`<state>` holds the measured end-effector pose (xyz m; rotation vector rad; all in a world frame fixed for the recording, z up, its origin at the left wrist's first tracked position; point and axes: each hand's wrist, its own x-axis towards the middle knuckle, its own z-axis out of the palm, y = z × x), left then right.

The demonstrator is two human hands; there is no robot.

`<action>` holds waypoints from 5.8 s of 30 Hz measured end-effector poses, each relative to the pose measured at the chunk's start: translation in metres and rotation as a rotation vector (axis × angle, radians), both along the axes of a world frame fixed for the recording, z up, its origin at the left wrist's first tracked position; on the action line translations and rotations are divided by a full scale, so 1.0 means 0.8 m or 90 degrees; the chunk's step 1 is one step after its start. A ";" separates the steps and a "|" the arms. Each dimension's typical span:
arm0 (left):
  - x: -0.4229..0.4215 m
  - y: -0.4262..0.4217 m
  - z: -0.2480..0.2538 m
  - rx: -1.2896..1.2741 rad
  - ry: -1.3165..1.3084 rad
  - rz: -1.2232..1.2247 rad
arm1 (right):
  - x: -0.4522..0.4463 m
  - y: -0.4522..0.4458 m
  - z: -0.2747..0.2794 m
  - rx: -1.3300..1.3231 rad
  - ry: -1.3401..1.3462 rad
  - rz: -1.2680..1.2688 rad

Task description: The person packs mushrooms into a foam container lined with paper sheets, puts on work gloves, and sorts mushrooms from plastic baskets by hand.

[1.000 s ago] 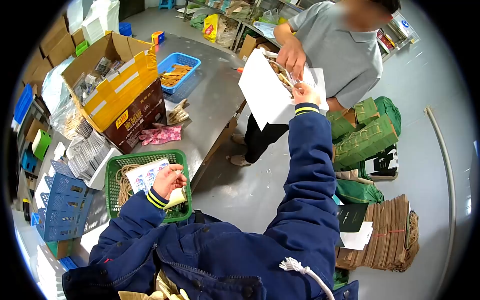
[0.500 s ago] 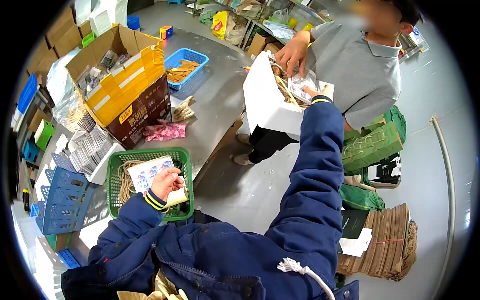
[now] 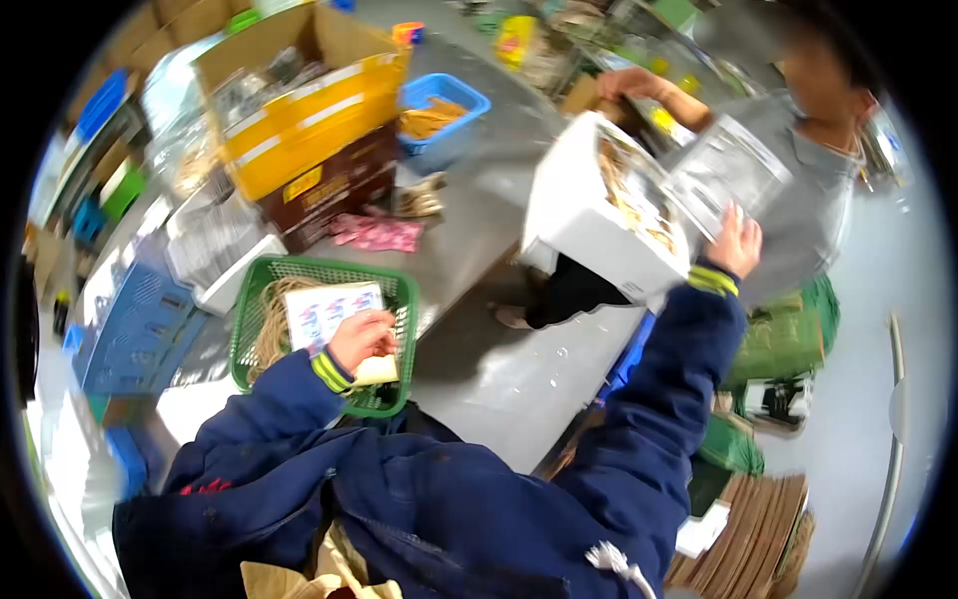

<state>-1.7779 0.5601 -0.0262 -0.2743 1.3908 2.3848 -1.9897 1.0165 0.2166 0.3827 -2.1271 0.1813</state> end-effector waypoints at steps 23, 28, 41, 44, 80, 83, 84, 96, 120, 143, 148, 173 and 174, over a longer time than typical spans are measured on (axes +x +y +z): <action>0.200 -0.240 0.049 0.181 0.047 0.514 | 0.271 -0.653 -0.225 -0.511 -0.672 0.729; 0.299 -0.301 -0.005 0.104 -0.079 0.597 | 0.148 -0.789 -0.160 -0.206 -0.381 0.646; 0.482 -0.323 -0.073 0.081 -0.236 0.817 | 0.026 -0.982 -0.231 0.212 -0.423 0.447; 0.484 -0.307 -0.064 0.073 -0.230 0.865 | 0.028 -0.994 -0.211 0.304 -0.573 0.333; 0.598 -0.123 0.382 -0.822 0.699 0.971 | 0.638 -0.823 -0.173 -0.163 -0.886 1.228; 0.706 -0.068 0.365 -0.692 0.493 0.842 | 0.771 -0.773 -0.193 -0.019 -0.959 1.364; 0.744 -0.052 0.358 -0.635 0.477 0.756 | 0.817 -0.745 -0.193 0.014 -0.987 1.360; 0.900 0.065 0.335 -0.331 0.543 0.820 | 0.952 -0.565 -0.179 -0.020 -1.169 1.242; 0.146 0.404 0.159 0.086 0.431 -0.024 | 0.282 -0.046 -0.263 -0.987 -0.975 0.446; -0.479 0.844 -0.037 -0.522 0.778 -0.391 | -0.167 0.383 -0.221 -0.768 -0.203 0.220; -0.645 0.812 -0.010 -0.540 0.598 -0.355 | -0.360 0.360 -0.199 -0.167 -0.466 0.342; -1.213 0.520 -0.085 -0.661 -0.052 0.579 | -1.186 0.244 -0.303 -0.062 -0.683 0.602; -1.155 0.478 -0.079 -0.961 -0.057 0.601 | -1.207 0.220 -0.310 -0.056 -0.767 0.622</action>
